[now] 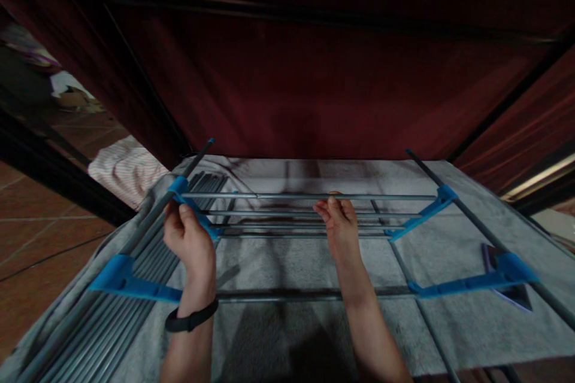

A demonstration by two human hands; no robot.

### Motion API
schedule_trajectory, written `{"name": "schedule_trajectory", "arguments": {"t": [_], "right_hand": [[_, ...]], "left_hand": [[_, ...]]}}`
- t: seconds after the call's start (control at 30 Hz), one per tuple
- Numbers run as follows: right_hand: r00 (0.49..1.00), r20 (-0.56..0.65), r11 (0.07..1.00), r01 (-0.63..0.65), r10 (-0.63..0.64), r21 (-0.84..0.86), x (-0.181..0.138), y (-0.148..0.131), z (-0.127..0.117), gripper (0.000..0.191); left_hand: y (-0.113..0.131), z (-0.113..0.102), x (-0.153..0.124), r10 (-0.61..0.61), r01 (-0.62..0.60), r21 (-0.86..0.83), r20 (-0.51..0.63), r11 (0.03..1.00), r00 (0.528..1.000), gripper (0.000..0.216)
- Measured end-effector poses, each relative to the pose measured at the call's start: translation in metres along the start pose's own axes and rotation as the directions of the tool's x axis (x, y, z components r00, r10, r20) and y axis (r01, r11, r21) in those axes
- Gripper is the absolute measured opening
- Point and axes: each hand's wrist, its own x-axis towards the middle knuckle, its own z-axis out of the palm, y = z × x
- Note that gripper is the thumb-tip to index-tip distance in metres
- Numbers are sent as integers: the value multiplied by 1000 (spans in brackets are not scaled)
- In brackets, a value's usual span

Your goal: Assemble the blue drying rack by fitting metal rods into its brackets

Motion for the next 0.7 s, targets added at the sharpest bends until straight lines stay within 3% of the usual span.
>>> {"name": "schedule_trajectory", "arguments": {"t": [0.07, 0.1, 0.13, 0.2, 0.23, 0.3, 0.37, 0.43, 0.5, 0.57, 0.7], "right_hand": [[1000, -4, 1000, -14, 14, -6, 0, -1, 0, 36], [1000, -6, 1000, -20, 20, -10, 0, -1, 0, 37], [1000, -7, 1000, -27, 27, -13, 0, -2, 0, 38], [999, -8, 999, -41, 41, -10, -1, -3, 0, 38], [999, -9, 999, -47, 47, -5, -2, -4, 0, 38], [998, -8, 998, -57, 57, 2, -2, -5, 0, 37], [998, -12, 998, -56, 56, -1, -2, -4, -1, 35], [999, -33, 999, -33, 33, -15, -1, -1, -3, 28], [999, -51, 999, -14, 13, -30, 1, 2, -6, 23], [999, -35, 999, -28, 27, -32, 4, 5, -8, 20], [998, -3, 998, -64, 64, -29, 8, 6, -9, 22]], "left_hand": [[8, -3, -16, 55, -41, 75, -199, 996, 978, 30], [15, -4, -25, 111, -85, 111, -251, 990, 962, 28], [23, -4, -34, 181, -154, 138, -213, 978, 960, 27], [46, 1, -50, 411, -408, 124, 0, 905, 912, 19], [60, 6, -56, 504, -522, 88, 168, 848, 847, 19], [89, 23, -66, 620, -658, -13, 349, 753, 703, 21], [115, 47, -72, 605, -695, -107, 596, 711, 528, 26], [136, 72, -78, 578, -724, -191, 745, 663, 332, 30], [150, 94, -82, 524, -730, -215, 822, 649, 224, 33], [159, 111, -85, 464, -736, -194, 867, 649, 181, 36], [169, 127, -86, 345, -720, -132, 926, 681, 156, 29]]}}
